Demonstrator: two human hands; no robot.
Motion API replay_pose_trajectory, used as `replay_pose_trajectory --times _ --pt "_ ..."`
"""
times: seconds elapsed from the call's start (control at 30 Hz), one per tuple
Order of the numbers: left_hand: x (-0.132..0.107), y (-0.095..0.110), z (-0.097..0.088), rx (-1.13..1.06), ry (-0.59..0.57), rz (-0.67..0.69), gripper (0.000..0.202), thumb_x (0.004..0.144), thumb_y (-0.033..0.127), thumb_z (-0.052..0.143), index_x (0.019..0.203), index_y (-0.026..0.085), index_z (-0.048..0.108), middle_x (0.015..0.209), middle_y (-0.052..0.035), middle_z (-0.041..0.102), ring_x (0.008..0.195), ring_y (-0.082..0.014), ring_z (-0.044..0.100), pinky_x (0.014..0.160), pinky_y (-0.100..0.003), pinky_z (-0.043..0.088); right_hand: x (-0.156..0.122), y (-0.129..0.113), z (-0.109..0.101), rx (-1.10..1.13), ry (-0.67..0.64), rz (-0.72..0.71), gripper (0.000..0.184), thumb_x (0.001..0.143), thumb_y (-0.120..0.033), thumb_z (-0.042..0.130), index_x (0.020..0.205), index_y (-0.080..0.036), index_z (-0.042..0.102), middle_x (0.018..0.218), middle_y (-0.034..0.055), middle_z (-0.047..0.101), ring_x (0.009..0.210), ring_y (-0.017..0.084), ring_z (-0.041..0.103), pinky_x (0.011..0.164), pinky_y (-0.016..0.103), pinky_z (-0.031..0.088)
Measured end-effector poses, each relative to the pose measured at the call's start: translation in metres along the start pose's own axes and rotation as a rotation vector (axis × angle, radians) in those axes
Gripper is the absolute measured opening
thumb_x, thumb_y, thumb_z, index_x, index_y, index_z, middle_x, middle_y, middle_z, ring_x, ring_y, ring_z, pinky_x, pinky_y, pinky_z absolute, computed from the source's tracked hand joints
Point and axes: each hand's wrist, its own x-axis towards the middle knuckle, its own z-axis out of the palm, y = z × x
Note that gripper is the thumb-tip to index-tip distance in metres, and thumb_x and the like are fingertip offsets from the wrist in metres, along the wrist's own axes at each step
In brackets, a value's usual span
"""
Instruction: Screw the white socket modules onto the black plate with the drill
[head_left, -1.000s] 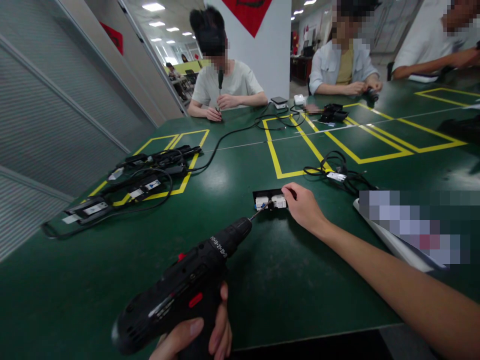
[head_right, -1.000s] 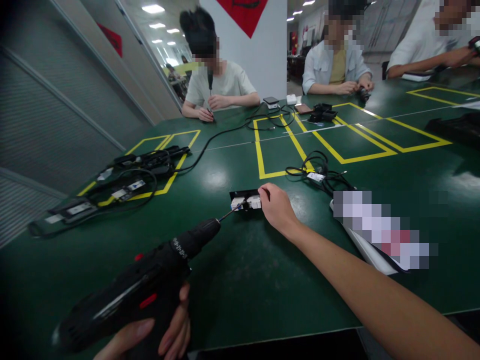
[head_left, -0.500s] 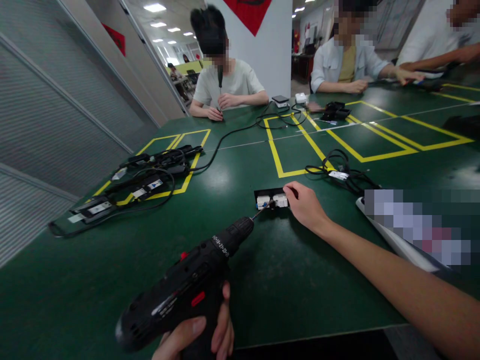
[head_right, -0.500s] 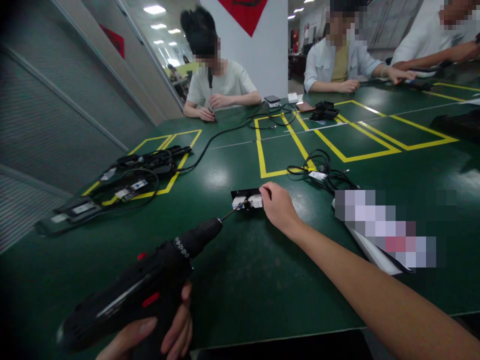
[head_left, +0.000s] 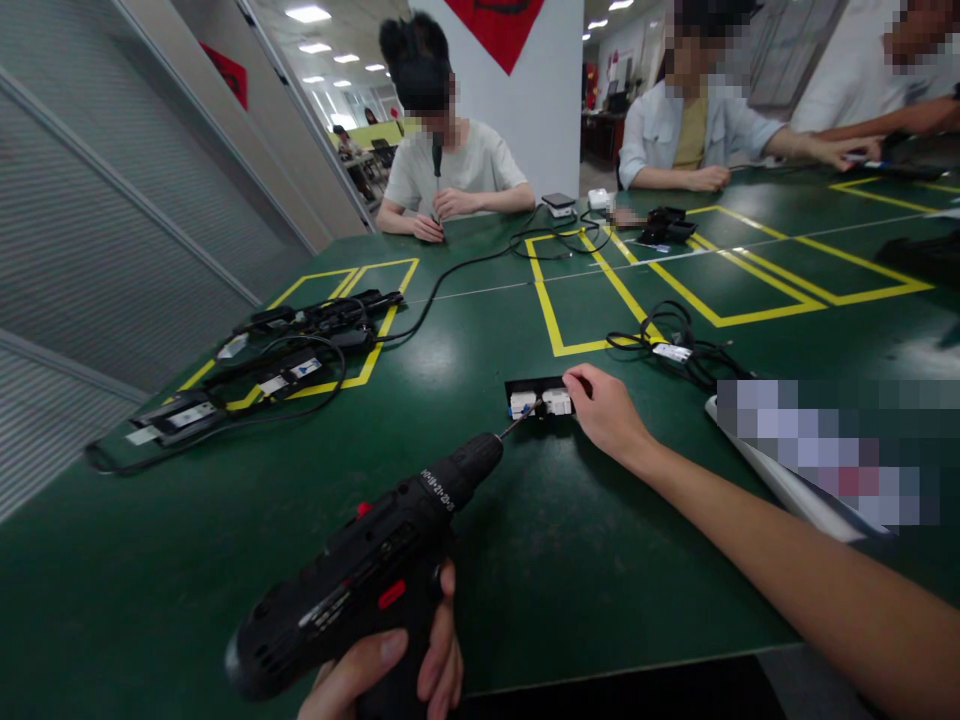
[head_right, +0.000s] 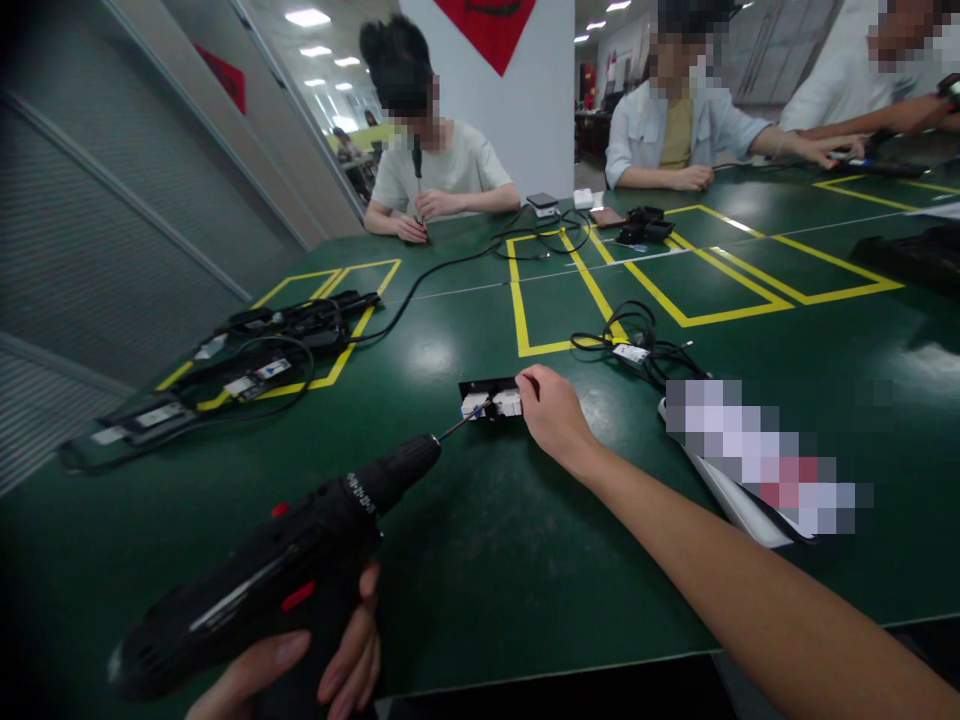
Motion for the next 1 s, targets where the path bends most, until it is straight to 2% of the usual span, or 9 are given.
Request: replay_pose_trajectory --times 1.0 --pt "-0.0005 -0.0007 -0.0011 -0.004 0.004 0.0 0.037 0.082 0.037 0.048 0.11 0.012 0.046 0.06 -0.0022 0.053 0.048 -0.018 0.056 0.054 -0.035 0.046 -0.0002 0.0004 0.0009 0.003 0.005 -0.004 0.024 0.092 -0.034 0.049 0.094 -0.013 0.061 0.087 0.0027 0.064 0.08 0.015 0.062 0.076 0.035 0.051"
